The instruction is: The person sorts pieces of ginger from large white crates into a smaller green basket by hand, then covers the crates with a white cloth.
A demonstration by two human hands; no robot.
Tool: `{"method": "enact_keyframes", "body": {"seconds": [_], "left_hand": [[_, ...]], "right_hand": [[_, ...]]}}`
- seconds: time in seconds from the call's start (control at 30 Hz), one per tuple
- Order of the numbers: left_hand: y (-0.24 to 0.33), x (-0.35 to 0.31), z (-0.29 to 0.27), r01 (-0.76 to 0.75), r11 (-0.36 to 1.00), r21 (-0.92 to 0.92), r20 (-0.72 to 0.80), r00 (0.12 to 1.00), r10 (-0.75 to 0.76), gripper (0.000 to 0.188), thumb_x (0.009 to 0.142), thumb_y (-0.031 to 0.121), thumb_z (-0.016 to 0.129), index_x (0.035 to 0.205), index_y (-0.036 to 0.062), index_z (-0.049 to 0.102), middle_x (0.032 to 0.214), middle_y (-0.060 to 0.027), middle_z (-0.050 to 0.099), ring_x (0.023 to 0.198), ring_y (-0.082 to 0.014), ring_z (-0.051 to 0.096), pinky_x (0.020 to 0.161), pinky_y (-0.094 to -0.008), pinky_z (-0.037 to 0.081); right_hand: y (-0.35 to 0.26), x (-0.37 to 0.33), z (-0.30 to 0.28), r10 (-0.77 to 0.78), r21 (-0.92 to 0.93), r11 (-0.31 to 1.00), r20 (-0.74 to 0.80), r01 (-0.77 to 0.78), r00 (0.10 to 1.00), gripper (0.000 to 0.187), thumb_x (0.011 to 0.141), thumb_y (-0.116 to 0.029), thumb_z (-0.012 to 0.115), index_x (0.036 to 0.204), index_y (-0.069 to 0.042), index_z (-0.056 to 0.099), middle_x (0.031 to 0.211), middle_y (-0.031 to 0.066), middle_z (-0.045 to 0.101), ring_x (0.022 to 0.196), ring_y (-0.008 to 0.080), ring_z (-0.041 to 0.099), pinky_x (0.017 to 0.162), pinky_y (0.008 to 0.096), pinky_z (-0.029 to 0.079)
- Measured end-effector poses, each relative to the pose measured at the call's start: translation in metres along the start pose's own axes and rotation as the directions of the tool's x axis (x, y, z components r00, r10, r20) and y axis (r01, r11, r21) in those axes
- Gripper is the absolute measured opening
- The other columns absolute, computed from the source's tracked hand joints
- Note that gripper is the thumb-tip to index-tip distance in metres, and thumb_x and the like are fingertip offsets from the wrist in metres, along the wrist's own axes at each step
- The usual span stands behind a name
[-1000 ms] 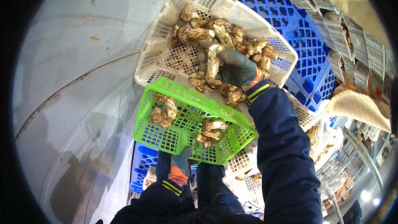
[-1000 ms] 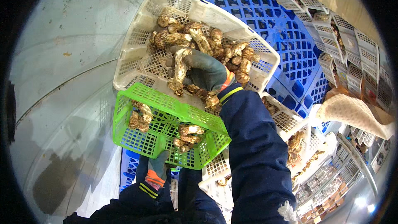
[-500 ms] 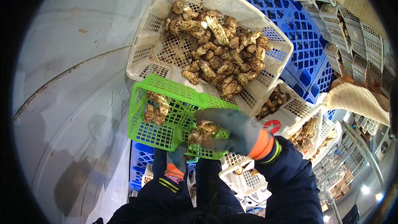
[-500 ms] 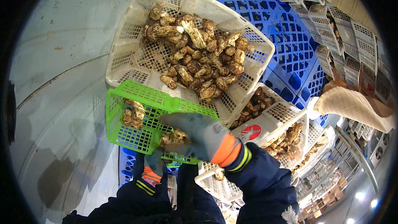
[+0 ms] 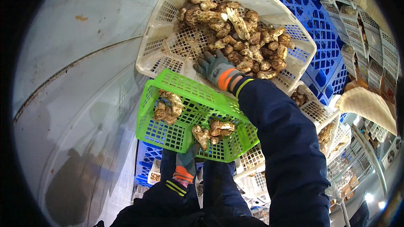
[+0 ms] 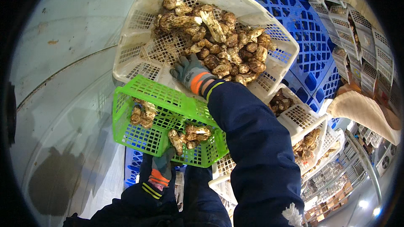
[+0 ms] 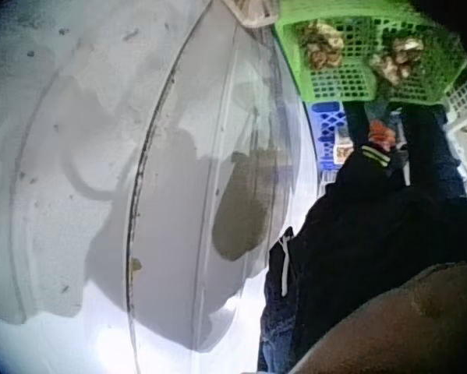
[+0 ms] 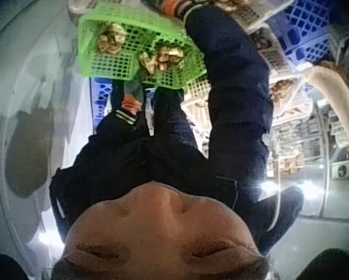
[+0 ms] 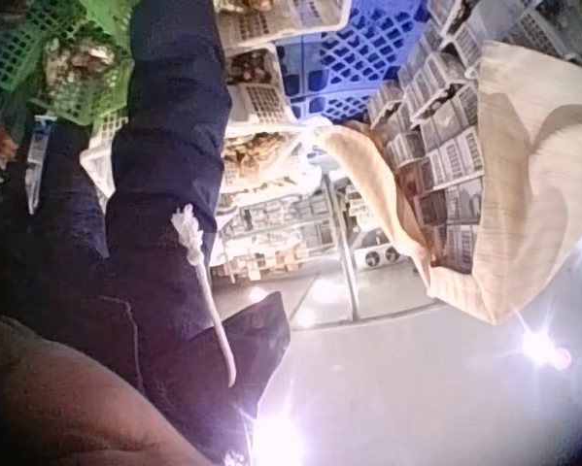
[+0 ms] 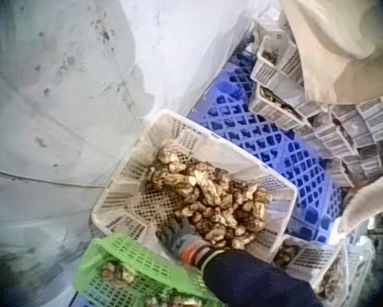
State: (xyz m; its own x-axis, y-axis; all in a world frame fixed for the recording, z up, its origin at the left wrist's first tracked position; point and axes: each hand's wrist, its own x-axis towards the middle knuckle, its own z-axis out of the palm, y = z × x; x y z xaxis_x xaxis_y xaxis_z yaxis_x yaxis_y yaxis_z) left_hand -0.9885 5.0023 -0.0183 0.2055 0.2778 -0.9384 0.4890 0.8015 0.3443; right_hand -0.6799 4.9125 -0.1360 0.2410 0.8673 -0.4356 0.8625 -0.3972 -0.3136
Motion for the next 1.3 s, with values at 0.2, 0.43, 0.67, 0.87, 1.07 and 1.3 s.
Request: {"method": "enact_keyframes", "body": {"seconds": [0.2,0.43,0.67,0.87,1.07,1.3], "left_hand": [[0.013,-0.005,0.012,0.051,0.99,0.133,-0.035,0.998,-0.047,0.034,0.076,0.0,0.069,0.109,-0.0002,0.059,0.1,-0.0075,0.062,0.086,-0.017,0.061,0.074,-0.0312,0.051],[0.007,0.001,0.018,-0.089,0.984,0.157,0.048,0.995,0.082,0.039,0.075,0.003,0.069,0.112,0.0028,0.057,0.096,-0.0044,0.061,0.08,-0.0164,0.061,0.068,-0.0304,0.052],[0.03,-0.013,0.042,0.11,0.982,0.151,0.05,0.992,-0.119,0.04,0.078,0.006,0.062,0.117,0.0016,0.054,0.099,-0.0142,0.063,0.072,-0.0245,0.066,0.047,-0.0341,0.056],[0.009,-0.008,0.01,0.054,0.994,0.099,0.019,0.998,-0.056,0.031,0.077,0.005,0.065,0.107,0.0013,0.057,0.09,-0.0084,0.062,0.07,-0.0207,0.064,0.051,-0.0324,0.056],[0.015,-0.001,0.024,0.048,0.98,0.194,-0.004,0.999,-0.048,0.037,0.074,0.002,0.07,0.109,0.0018,0.059,0.094,-0.0044,0.061,0.076,-0.0155,0.06,0.064,-0.0284,0.052],[0.014,-0.004,0.024,0.059,0.992,0.112,0.011,0.998,-0.061,0.034,0.073,0.001,0.071,0.106,0.0021,0.061,0.095,-0.0039,0.062,0.079,-0.0154,0.059,0.069,-0.0279,0.05]], "right_hand": [[0.017,-0.012,-0.023,0.223,0.731,0.669,-0.027,-0.133,0.975,0.048,0.076,-0.021,0.066,0.122,-0.014,0.056,0.112,0.0099,0.062,0.1,0.0261,0.059,0.087,0.0347,0.046],[0.027,-0.076,-0.058,0.357,0.893,-0.45,0.151,0.028,0.922,0.031,0.081,-0.022,0.066,0.101,0.001,0.064,0.088,0.0024,0.065,0.077,0.0092,0.057,0.071,0.025,0.046],[-0.022,-0.135,-0.154,0.23,0.992,0.067,0.09,-0.108,0.969,0.037,0.078,-0.024,0.067,0.104,0.003,0.063,0.097,0.0106,0.066,0.089,0.0167,0.062,0.082,0.0294,0.047],[-0.005,-0.116,-0.121,0.499,0.955,0.077,0.213,-0.288,0.84,0.042,0.081,-0.028,0.066,0.113,-0.003,0.06,0.104,0.0136,0.065,0.091,0.0207,0.064,0.082,0.0309,0.049],[0.049,-0.051,-0.021,0.688,0.462,0.438,0.38,-0.771,0.619,0.065,0.072,-0.032,0.068,0.13,-0.01,0.048,0.121,0.0198,0.056,0.112,0.035,0.054,0.093,0.0408,0.044],[0.031,-0.038,-0.039,0.519,0.469,0.494,0.517,-0.732,0.681,0.078,0.064,-0.038,0.076,0.129,-0.005,0.048,0.123,0.0209,0.055,0.113,0.035,0.052,0.092,0.0404,0.044]]}}
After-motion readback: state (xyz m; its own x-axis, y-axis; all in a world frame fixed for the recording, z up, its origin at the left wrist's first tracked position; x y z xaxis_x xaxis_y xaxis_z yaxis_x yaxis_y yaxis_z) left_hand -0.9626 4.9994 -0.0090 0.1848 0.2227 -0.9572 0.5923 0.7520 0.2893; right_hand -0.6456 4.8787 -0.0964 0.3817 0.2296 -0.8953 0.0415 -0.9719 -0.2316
